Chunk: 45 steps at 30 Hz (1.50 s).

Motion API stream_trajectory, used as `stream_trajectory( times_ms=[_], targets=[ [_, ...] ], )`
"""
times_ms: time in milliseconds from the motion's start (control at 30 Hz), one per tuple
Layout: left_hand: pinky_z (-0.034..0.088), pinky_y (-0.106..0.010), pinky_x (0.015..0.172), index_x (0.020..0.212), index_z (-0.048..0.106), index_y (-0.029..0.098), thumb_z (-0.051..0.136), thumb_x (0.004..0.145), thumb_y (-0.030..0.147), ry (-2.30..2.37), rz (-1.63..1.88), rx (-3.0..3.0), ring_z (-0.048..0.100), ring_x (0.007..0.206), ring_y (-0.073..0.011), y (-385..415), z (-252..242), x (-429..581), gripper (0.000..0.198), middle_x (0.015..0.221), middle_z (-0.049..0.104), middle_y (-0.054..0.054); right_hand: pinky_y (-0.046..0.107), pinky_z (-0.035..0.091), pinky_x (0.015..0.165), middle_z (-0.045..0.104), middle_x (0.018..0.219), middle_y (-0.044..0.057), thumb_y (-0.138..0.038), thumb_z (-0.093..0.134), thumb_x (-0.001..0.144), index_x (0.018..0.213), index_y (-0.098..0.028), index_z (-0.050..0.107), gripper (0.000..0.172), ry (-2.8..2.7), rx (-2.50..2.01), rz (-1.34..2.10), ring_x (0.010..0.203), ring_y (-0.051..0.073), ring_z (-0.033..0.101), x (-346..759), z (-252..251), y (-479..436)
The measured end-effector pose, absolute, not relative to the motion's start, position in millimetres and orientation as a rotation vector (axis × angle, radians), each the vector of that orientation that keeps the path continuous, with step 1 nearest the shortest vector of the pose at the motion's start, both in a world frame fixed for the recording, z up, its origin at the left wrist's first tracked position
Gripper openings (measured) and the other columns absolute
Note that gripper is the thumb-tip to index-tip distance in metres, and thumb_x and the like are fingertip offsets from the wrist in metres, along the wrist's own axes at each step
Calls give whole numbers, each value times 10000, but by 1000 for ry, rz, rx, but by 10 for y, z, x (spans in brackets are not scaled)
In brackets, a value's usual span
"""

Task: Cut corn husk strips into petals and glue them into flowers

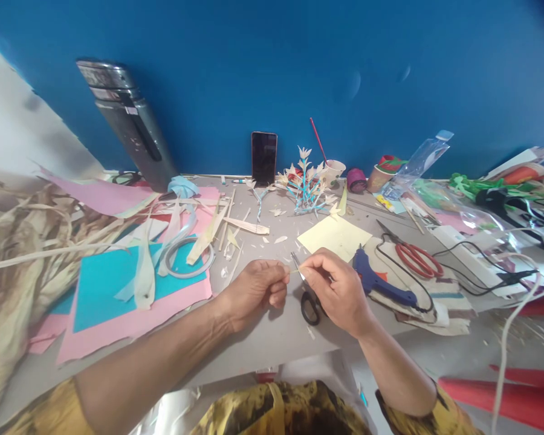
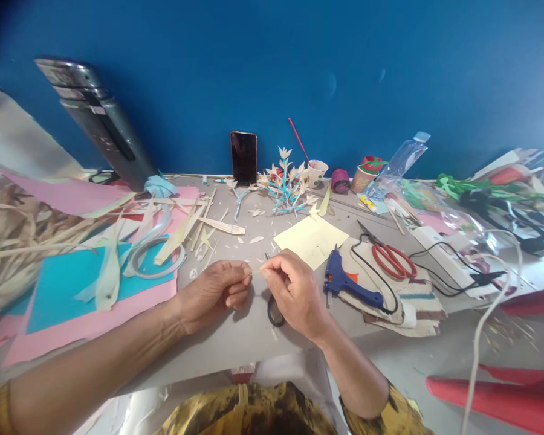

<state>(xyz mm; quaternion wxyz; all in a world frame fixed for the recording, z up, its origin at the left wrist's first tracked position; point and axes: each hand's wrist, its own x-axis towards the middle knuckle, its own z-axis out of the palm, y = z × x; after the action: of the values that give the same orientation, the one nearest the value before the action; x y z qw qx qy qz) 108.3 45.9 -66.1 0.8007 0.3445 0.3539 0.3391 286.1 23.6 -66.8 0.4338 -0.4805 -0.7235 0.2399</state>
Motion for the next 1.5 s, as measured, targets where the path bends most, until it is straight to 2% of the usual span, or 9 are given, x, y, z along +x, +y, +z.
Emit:
stream_trajectory(
  times_ms=[200,333,400,700,967,1100,1267,1500],
  targets=[
    [289,-220,475,608,557,148,670,762,271,774,738,762,343,401,-55,467,-669,1082,227,467,366,80,256,420,630,583,755,8,-227,539,947,811,-197,631,167,-1774,-1224,616,653,132,510,2861,-661,241],
    [304,-221,484,654,576,148,675,792,283,758,762,771,372,422,-65,487,-717,1063,217,491,390,70,255,467,645,660,842,34,-284,524,969,1044,-196,694,206,-1693,-1198,646,699,145,598,2914,-665,258],
    [305,-219,487,665,576,148,679,804,291,743,778,761,380,431,-69,494,-728,1056,225,495,397,66,257,488,665,687,840,37,-304,536,961,1078,-193,700,229,-1628,-1221,656,719,155,632,2955,-674,257],
    [323,-212,486,674,599,126,736,796,309,649,798,628,370,446,-62,486,-695,1049,258,518,406,57,248,486,590,663,681,23,-375,604,888,859,-163,709,238,-1443,-1338,792,619,160,612,2990,-769,213],
    [330,-210,494,695,601,127,717,820,338,603,759,604,369,454,-62,478,-704,1044,272,519,399,56,247,452,572,659,706,25,-371,615,874,860,-157,705,232,-1459,-1284,978,614,144,559,2788,-705,214],
    [326,-211,494,690,592,139,737,799,406,628,803,686,356,458,-62,474,-714,1051,323,516,402,60,261,473,629,685,771,36,-363,652,842,866,-161,711,212,-1402,-1207,1048,671,149,579,2659,-682,231],
    [316,-220,512,616,550,161,707,805,459,844,987,1002,392,486,-82,492,-699,1032,387,502,453,41,232,396,539,578,661,-17,-376,730,763,839,-161,697,231,-1245,-1225,1125,587,115,485,2551,-665,260],
    [356,-242,554,562,568,164,671,818,472,939,978,1195,428,498,-102,507,-667,986,414,496,501,13,233,361,534,527,612,-33,-357,736,731,718,-164,662,207,-1178,-1210,1102,562,107,426,2456,-558,242]
  ],
)
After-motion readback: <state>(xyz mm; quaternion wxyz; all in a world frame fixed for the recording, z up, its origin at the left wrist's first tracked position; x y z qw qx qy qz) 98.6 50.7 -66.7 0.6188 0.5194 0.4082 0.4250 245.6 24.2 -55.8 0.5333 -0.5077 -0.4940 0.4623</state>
